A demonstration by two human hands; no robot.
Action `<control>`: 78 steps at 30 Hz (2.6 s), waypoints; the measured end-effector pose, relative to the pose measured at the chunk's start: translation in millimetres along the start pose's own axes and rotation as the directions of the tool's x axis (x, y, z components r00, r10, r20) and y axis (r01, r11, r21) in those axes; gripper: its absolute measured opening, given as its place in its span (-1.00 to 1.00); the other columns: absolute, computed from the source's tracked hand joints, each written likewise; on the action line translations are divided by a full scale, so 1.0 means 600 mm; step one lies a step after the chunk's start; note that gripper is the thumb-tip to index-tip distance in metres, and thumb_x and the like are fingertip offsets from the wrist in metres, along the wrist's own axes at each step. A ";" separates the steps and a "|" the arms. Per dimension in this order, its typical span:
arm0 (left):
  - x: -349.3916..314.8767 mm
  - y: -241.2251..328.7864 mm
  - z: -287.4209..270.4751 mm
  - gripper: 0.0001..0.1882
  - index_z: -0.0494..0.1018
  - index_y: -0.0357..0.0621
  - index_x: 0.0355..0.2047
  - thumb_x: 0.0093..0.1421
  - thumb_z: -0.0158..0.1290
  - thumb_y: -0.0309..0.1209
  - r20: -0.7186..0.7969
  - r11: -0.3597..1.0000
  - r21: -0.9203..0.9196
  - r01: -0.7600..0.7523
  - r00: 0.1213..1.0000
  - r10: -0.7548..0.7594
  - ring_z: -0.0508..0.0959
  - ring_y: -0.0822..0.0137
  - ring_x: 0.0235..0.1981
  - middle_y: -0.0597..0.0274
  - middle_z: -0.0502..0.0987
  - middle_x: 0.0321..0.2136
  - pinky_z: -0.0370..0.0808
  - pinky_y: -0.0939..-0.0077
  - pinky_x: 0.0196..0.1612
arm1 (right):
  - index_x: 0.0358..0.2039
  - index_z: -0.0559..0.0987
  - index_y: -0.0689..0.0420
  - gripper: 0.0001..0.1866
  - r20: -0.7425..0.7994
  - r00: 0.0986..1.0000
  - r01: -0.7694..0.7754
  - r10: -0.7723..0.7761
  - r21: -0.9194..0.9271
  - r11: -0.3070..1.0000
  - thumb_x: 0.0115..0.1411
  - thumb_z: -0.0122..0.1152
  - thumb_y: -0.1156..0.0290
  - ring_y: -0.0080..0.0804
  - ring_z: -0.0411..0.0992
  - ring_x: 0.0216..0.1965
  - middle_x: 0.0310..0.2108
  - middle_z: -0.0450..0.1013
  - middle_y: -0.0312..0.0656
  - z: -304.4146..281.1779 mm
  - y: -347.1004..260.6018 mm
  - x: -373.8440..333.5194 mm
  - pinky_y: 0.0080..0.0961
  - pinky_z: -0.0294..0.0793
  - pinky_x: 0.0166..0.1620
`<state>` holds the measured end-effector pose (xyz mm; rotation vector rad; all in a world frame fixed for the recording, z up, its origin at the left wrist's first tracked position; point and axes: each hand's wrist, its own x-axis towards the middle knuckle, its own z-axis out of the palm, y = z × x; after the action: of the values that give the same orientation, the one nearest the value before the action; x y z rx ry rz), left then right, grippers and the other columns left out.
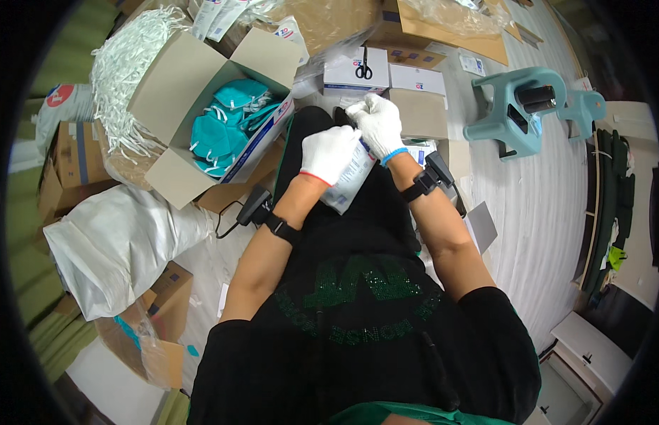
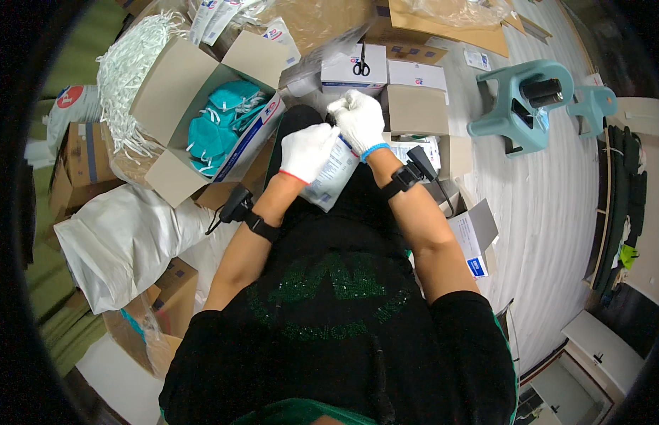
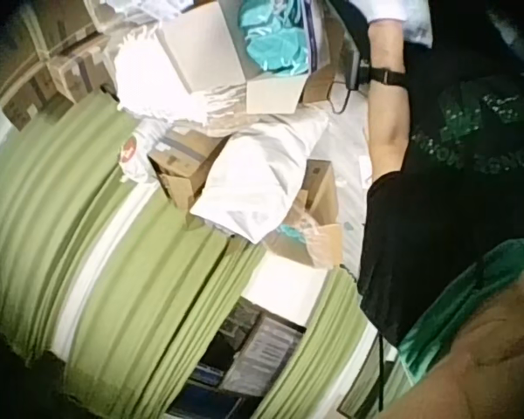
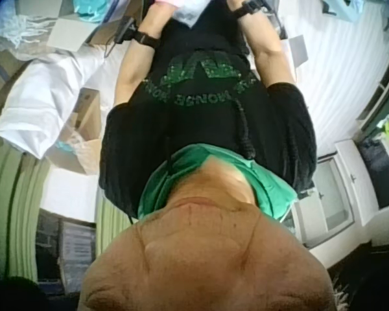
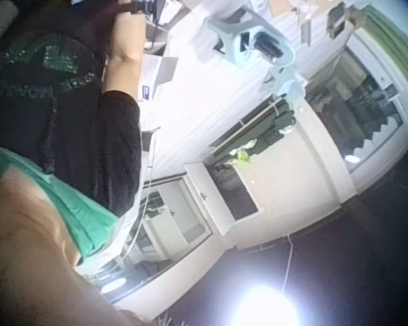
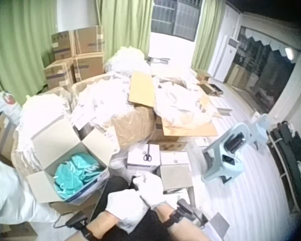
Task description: Sorting and packing various medical supplies, including masks and sealed packets, into a cardboard box.
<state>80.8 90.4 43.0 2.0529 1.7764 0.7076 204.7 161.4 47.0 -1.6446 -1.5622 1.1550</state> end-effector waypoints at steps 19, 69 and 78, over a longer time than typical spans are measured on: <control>-0.049 -0.125 -0.186 -0.60 0.46 -0.30 -0.48 0.41 -0.02 -0.23 -0.428 0.510 -0.859 0.034 0.500 -0.753 0.38 0.54 -0.51 0.33 0.50 -0.56 0.38 0.53 -0.39 | 0.12 0.40 0.29 0.03 0.647 0.762 -0.492 -0.003 0.581 0.648 0.18 -0.26 -0.53 -0.32 0.56 -0.23 -0.15 0.55 -0.03 0.025 -0.090 0.071 -0.45 0.58 -0.24; -0.123 -0.362 -0.108 -0.64 0.56 -0.16 -0.03 0.16 -0.04 -0.45 -0.242 0.474 -0.765 0.436 0.488 -0.839 0.56 -0.11 -0.02 -0.16 0.59 -0.10 0.49 0.20 0.03 | -0.49 0.66 0.02 -0.94 0.400 0.436 0.874 -0.806 -0.399 0.275 0.03 0.25 0.46 -0.13 0.53 -0.40 -0.46 0.53 -0.15 0.190 -0.346 0.066 -0.33 0.52 -0.30; -0.118 -0.385 -0.098 -0.56 0.52 -0.19 0.00 0.08 -0.08 -0.53 -0.240 0.490 -0.721 0.490 0.486 -0.840 0.53 -0.10 0.05 -0.19 0.56 -0.04 0.45 0.21 0.12 | -0.41 0.69 0.20 -0.88 0.399 0.534 0.833 -0.745 -0.400 0.383 0.05 0.24 0.61 -0.39 0.54 -0.45 -0.47 0.58 -0.17 0.151 -0.338 0.104 -0.48 0.51 -0.30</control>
<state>-148.0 54.9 -46.9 0.5551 2.1044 1.4350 25.6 237.8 170.9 -0.7770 -2.5508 0.2727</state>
